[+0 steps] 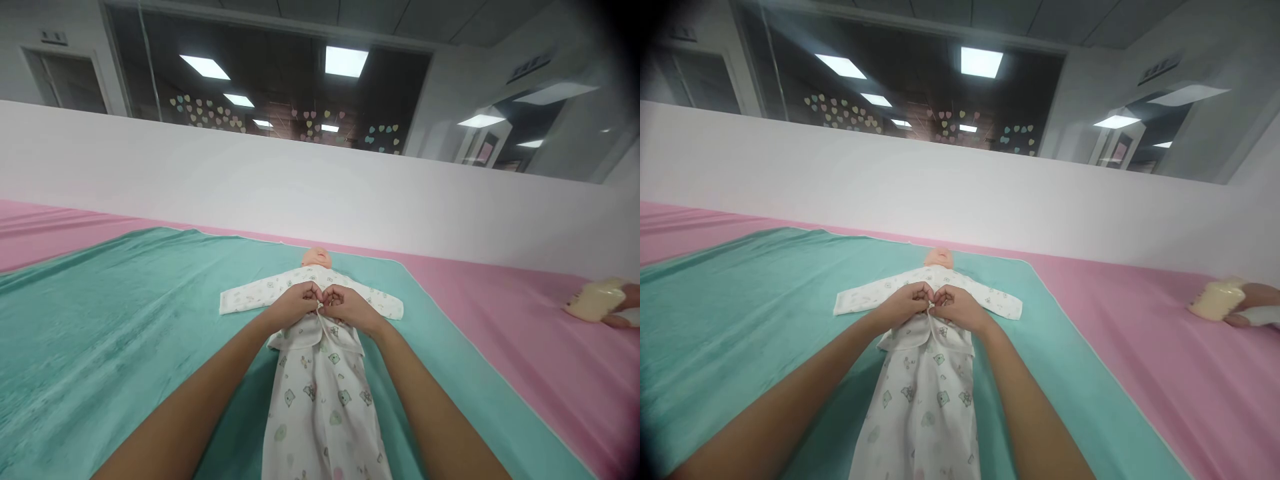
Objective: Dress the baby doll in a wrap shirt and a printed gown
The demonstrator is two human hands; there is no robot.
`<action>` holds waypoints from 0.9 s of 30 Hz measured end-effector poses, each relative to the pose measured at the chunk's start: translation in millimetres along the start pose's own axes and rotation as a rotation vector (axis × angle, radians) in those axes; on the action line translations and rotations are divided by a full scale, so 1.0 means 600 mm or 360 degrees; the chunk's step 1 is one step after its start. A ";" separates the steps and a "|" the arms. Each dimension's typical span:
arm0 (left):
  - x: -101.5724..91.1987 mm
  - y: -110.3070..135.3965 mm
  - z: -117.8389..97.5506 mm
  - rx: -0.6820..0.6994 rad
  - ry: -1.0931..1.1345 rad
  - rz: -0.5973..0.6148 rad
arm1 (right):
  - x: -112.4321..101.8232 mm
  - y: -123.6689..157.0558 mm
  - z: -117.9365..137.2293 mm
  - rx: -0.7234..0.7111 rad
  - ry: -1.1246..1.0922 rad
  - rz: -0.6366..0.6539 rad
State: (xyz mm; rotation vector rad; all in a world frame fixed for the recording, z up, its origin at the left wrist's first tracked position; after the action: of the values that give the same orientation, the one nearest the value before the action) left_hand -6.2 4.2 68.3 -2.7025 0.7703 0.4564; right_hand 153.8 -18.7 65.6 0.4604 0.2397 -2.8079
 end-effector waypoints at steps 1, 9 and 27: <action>0.000 -0.001 0.002 0.0005 0.0021 0.0003 | 0.000 0.000 0.000 0.0002 -0.0014 -0.0003; 0.000 -0.001 0.009 -0.0065 0.0203 0.0066 | 0.001 0.004 0.007 0.0002 -0.0059 -0.0034; 0.002 0.000 0.006 0.0025 0.0100 -0.0027 | 0.001 0.003 0.005 0.0006 -0.0070 -0.0053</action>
State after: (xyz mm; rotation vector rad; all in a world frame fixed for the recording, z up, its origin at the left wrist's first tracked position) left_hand -6.0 5.0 64.6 -2.7180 0.7640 0.3617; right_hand 153.0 -20.9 67.8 0.3982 0.2352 -2.8479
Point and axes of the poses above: each hand's wrist, its own y-axis away from the middle knuckle, its own x-axis out of the palm, z = x × y, the point moved 2 cm from there along -y, towards the middle knuckle, and after that the axes turned 2 degrees about -z, right-handed, at the moved point
